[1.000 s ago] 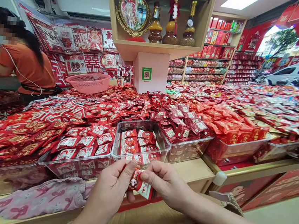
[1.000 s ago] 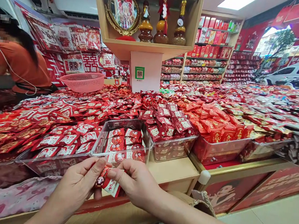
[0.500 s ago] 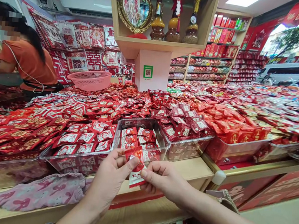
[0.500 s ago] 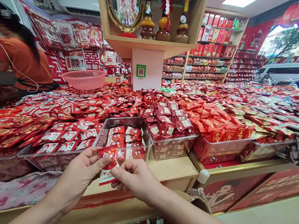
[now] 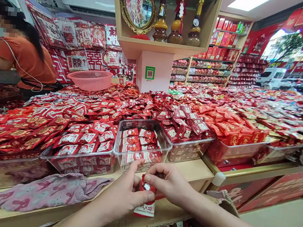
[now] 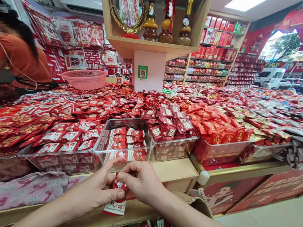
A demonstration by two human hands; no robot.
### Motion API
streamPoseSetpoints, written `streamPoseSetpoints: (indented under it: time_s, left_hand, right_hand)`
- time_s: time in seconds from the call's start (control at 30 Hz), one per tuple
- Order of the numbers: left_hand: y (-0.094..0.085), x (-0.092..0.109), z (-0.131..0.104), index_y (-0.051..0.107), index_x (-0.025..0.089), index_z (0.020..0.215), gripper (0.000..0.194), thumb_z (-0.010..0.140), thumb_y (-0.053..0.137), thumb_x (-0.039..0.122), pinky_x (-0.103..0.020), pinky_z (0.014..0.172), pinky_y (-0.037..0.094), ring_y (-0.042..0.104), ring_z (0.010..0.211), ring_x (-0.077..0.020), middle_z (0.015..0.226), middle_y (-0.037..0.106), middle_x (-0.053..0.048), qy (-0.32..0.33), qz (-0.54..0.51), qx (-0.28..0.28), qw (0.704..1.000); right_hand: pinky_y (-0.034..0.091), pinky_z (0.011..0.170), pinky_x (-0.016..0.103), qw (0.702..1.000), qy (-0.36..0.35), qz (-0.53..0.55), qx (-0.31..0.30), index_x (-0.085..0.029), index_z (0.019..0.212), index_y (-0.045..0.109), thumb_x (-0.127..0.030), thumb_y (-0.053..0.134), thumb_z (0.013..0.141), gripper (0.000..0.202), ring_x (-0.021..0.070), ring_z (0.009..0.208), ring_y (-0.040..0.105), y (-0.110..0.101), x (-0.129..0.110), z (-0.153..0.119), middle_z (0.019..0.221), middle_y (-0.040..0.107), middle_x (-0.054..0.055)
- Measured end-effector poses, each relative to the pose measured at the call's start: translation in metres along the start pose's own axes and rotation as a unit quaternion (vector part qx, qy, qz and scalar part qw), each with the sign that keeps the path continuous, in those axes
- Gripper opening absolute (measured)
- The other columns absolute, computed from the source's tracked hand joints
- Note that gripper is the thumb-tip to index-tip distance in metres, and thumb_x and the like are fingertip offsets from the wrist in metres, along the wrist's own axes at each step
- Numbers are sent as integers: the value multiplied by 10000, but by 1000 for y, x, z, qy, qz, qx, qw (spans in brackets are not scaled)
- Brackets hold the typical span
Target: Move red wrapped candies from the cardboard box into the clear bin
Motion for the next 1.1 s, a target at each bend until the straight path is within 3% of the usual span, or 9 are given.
streamPoseSetpoints:
  time_s: [0.07, 0.17, 0.27, 0.37, 0.47, 0.6, 0.73, 0.87, 1.1]
  left_hand:
    - [0, -2, -1, 90, 241, 1292, 783, 675, 571, 233, -242, 617, 380, 535, 691, -128, 789, 598, 13, -16, 5, -14, 1000]
    - [-3, -4, -5, 166, 235, 1289, 782, 637, 596, 288, -215, 543, 356, 509, 620, -124, 748, 588, 20, -29, 113, -11, 993]
    - [-5, -7, -9, 408, 234, 1172, 596, 631, 583, 412, -216, 514, 337, 509, 611, -140, 728, 591, 7, -30, 266, -11, 963]
    - [-7, -10, -10, 554, 250, 1032, 433, 693, 470, 507, -232, 529, 346, 532, 659, -165, 803, 612, -29, -26, 370, 0, 929]
    - [-7, -10, -10, 585, 261, 1001, 410, 721, 419, 512, -245, 563, 369, 549, 719, -183, 901, 618, -51, -20, 412, 3, 911]
    - [-9, -6, -11, 596, 264, 989, 385, 736, 408, 485, -282, 651, 391, 563, 789, -210, 932, 624, -64, -7, 428, 11, 903]
    - [-10, -4, -12, 612, 267, 958, 366, 729, 416, 476, -287, 662, 399, 572, 791, -214, 927, 636, -60, 5, 418, 15, 908]
    - [-9, -2, -14, 626, 250, 917, 355, 722, 424, 466, -276, 680, 396, 573, 801, -209, 912, 645, -59, 16, 406, 18, 913]
    - [-7, -2, -13, 610, 262, 912, 348, 737, 402, 478, -316, 690, 398, 575, 828, -236, 943, 631, -67, 1, 433, 11, 901]
  right_hand:
    - [351, 529, 195, 1000, -9, -24, -14, -108, 651, 597, -251, 526, 713, 171, 76, 548, 443, 4, 0, -1, 598, 561, 7]
    - [362, 539, 192, 997, -42, -61, 6, -120, 649, 590, -275, 508, 733, 195, 77, 559, 449, -4, -6, 1, 594, 552, 3]
    - [375, 528, 194, 990, -78, -56, 100, -129, 654, 561, -335, 510, 732, 226, 81, 556, 453, -38, -18, 7, 586, 526, 1]
    - [349, 430, 188, 979, -56, -1, 194, -138, 691, 528, -399, 530, 702, 261, 66, 466, 417, -77, -26, 18, 564, 496, -12]
    - [327, 375, 185, 981, -14, 14, 192, -152, 713, 494, -392, 542, 682, 247, 58, 407, 410, -90, -29, 42, 568, 501, -16]
    - [320, 393, 183, 981, 16, -125, 150, -147, 686, 515, -305, 539, 676, 160, 65, 438, 441, -79, -26, 82, 587, 534, 5]
    - [312, 422, 187, 951, 63, -286, 99, -126, 685, 592, -209, 590, 611, 111, 67, 469, 433, -57, -11, 111, 568, 534, 7]
    - [329, 423, 190, 939, 120, -321, 31, -155, 911, 601, -160, 618, 581, 330, 81, 466, 452, -36, 4, 117, 552, 526, -17]
    - [380, 440, 208, 941, 184, -270, -93, -153, 750, 633, -69, 578, 570, 207, 87, 427, 460, -9, 21, 113, 477, 521, -23]
Point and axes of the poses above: each hand's wrist, its own z-axis towards the middle knuckle, its own y-axis out of the palm, x = y × z, the point moved 9 cm from there along z, towards the middle knuckle
